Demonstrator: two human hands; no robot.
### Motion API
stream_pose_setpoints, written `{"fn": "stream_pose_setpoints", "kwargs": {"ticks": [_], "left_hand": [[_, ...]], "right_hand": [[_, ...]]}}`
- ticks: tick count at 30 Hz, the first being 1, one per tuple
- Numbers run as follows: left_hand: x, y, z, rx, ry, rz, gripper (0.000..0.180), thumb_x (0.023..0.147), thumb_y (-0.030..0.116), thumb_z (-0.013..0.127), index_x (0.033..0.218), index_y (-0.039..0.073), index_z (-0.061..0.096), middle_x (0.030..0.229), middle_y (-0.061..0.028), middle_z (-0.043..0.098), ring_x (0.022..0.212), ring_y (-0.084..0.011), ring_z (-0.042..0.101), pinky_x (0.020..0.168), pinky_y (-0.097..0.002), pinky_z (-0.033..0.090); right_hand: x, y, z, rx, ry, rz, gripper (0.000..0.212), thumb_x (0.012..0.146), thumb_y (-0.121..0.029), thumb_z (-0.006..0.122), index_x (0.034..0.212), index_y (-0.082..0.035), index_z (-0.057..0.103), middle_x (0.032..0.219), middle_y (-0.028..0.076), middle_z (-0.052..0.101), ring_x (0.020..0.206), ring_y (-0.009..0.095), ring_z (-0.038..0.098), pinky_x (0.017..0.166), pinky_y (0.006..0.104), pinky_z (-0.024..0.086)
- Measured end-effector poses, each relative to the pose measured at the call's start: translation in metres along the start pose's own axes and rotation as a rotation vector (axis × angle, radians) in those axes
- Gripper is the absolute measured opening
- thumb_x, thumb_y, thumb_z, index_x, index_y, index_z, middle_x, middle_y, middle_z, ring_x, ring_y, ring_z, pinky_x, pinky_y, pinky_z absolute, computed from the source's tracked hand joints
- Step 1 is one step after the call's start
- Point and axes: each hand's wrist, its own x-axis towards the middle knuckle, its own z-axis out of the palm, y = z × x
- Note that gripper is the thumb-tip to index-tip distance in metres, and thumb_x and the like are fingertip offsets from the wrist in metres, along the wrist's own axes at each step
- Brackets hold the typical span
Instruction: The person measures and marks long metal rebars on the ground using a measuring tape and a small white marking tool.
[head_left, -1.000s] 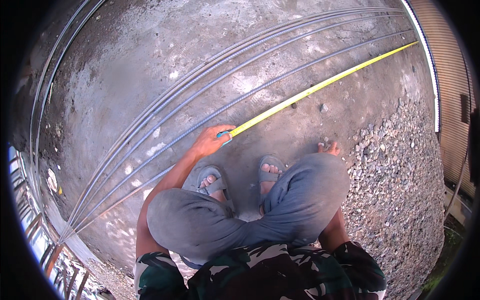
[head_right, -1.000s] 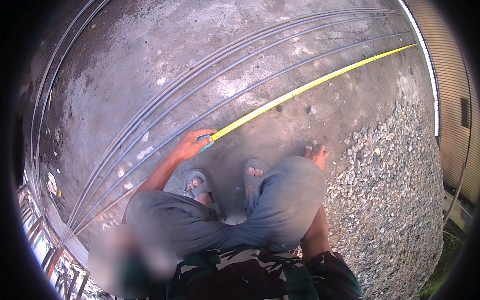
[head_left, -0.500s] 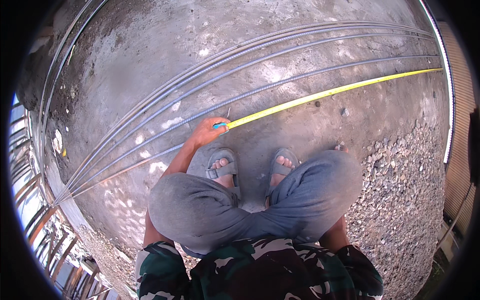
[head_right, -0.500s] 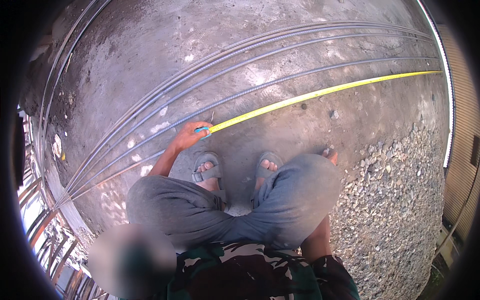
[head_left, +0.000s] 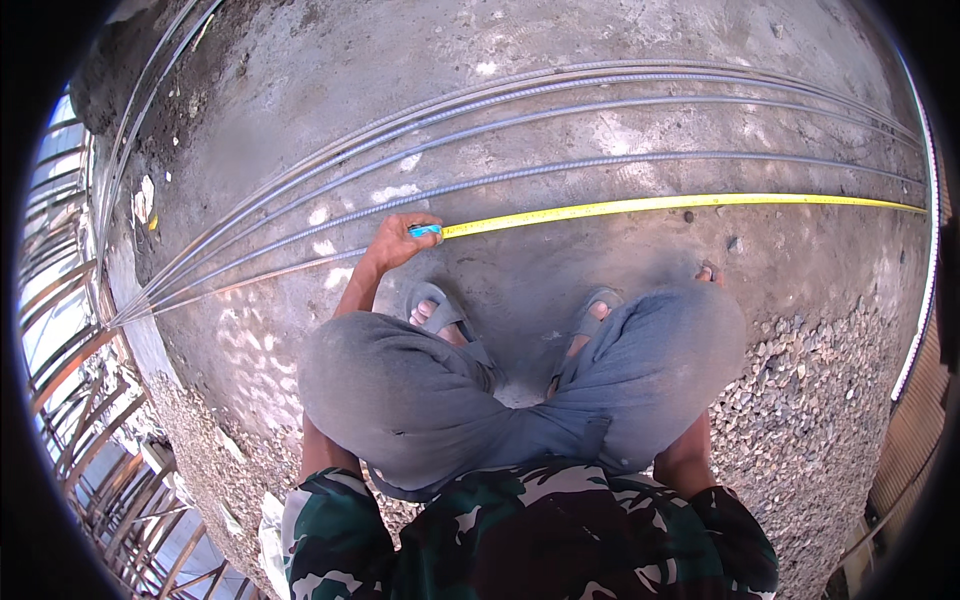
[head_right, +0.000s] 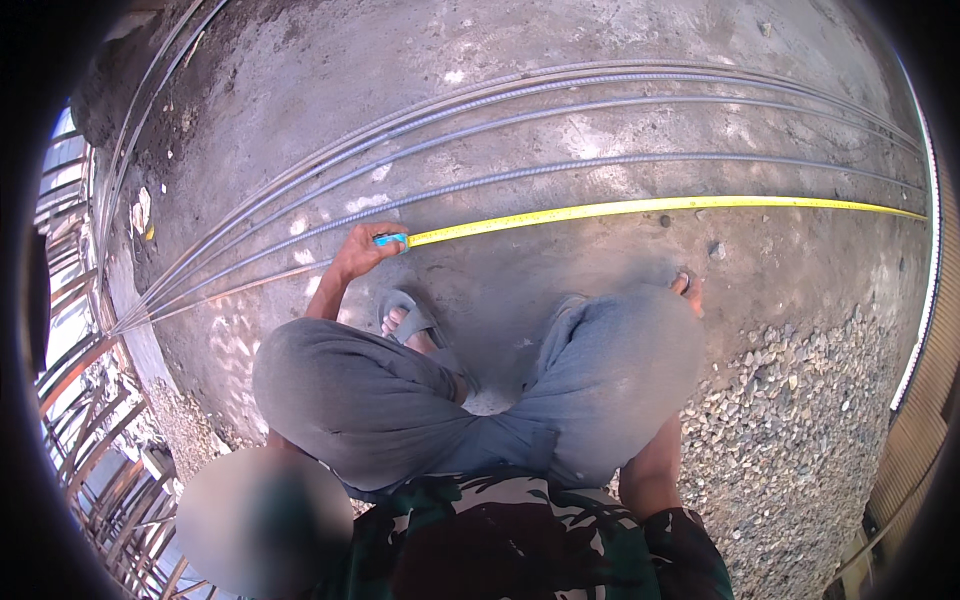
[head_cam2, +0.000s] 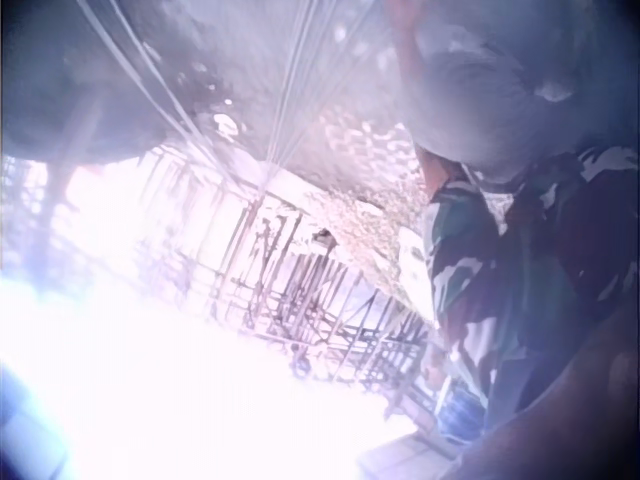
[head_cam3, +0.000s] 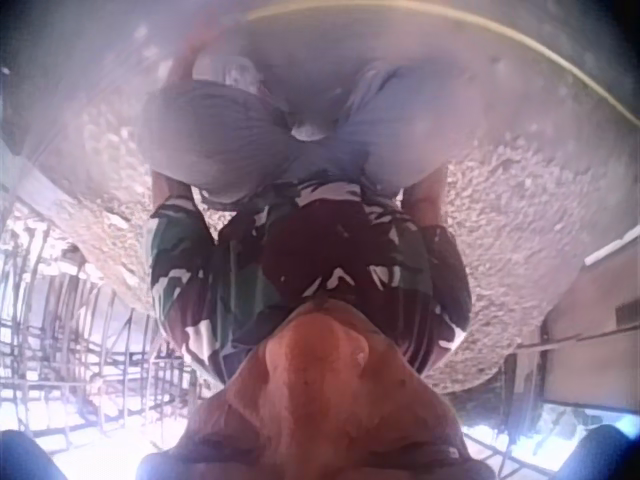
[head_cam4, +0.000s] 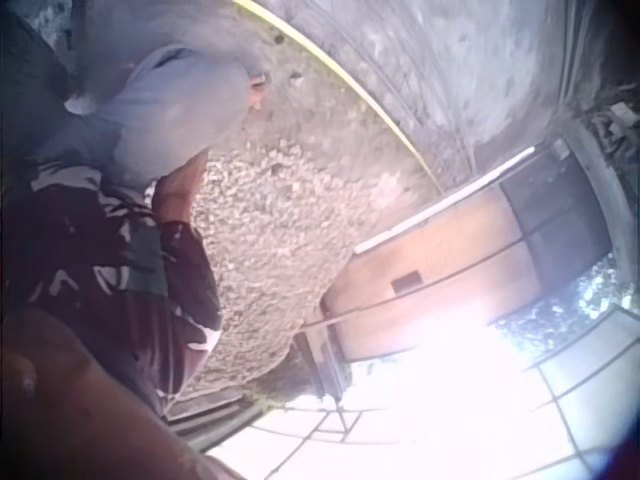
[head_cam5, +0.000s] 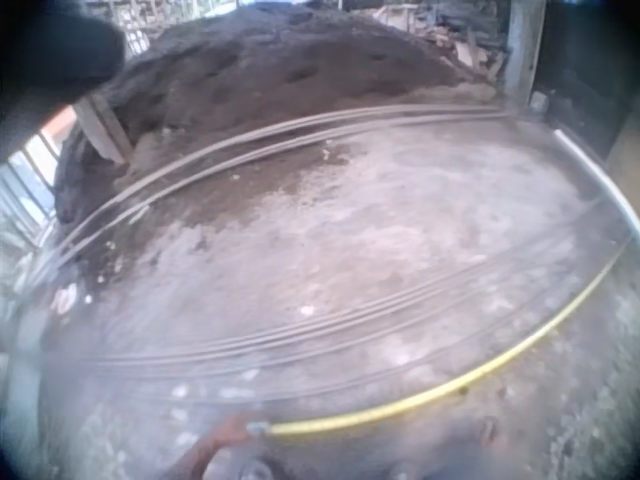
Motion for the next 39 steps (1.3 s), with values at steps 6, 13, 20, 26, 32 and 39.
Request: {"fn": "stream_pose_setpoints", "kwargs": {"ticks": [6, 13, 20, 26, 32, 39], "left_hand": [[-0.018, -0.002, -0.03, 0.005, -0.075, -0.137, 0.042, 0.077, 0.03, 0.071, 0.114, 0.01, 0.073, 0.102, -0.0138, 0.073, 0.091, -0.024, 0.067, 0.084, -0.0354, 0.052], [-0.023, -0.033, -0.036, -0.087, -0.12, -0.076, 0.042, 0.078, 0.031, 0.07, 0.115, 0.01, 0.072, 0.104, -0.0152, 0.072, 0.092, -0.0248, 0.066, 0.084, -0.036, 0.051], [-0.049, -0.088, -0.073, -0.032, -0.084, 0.009, 0.039, 0.079, 0.028, 0.07, 0.113, 0.008, 0.072, 0.1, -0.0128, 0.072, 0.086, -0.0221, 0.065, 0.078, -0.0346, 0.051], [-0.09, -0.115, -0.102, 0.01, -0.045, -0.082, 0.038, 0.078, 0.028, 0.072, 0.111, 0.009, 0.073, 0.094, -0.0126, 0.073, 0.081, -0.0198, 0.066, 0.076, -0.0327, 0.052], [-0.111, -0.098, -0.142, -0.051, -0.008, -0.236, 0.036, 0.078, 0.02, 0.07, 0.11, 0.004, 0.073, 0.09, -0.0094, 0.073, 0.077, -0.0148, 0.064, 0.073, -0.0299, 0.052], [-0.126, -0.078, -0.167, -0.042, 0.012, -0.228, 0.038, 0.077, 0.018, 0.072, 0.111, 0.003, 0.072, 0.093, -0.0086, 0.073, 0.084, -0.0135, 0.065, 0.078, -0.0287, 0.052]], "right_hand": [[-0.046, -0.029, -0.042, 0.27, -0.384, 0.001, 0.025, 0.088, -0.014, 0.067, 0.109, -0.002, 0.063, 0.083, 0.013, 0.063, 0.069, 0.032, 0.064, 0.066, 0.0416, 0.051], [-0.098, -0.082, -0.07, 0.585, -1.135, 0.144, 0.022, 0.089, -0.012, 0.065, 0.108, -0.001, 0.064, 0.08, 0.011, 0.063, 0.067, 0.028, 0.063, 0.064, 0.04, 0.051], [-0.156, -0.145, -0.088, 0.649, -1.665, 0.215, 0.019, 0.09, -0.01, 0.064, 0.106, -0.001, 0.065, 0.078, 0.009, 0.063, 0.065, 0.025, 0.063, 0.062, 0.0385, 0.051], [-0.237, -0.225, -0.07, 0.684, -2.176, 0.192, 0.015, 0.092, -0.009, 0.06, 0.103, -0.001, 0.067, 0.075, 0.003, 0.062, 0.065, 0.015, 0.062, 0.059, 0.0333, 0.048], [-0.246, -0.271, -0.035, 0.664, -2.23, -0.108, 0.015, 0.091, -0.009, 0.061, 0.103, -0.003, 0.067, 0.077, 0.004, 0.063, 0.065, 0.016, 0.062, 0.06, 0.0323, 0.048], [-0.247, -0.249, -0.024, 0.719, -2.062, 0.013, 0.017, 0.092, -0.01, 0.061, 0.105, -0.002, 0.066, 0.078, 0.004, 0.064, 0.066, 0.015, 0.062, 0.061, 0.0313, 0.049]]}}
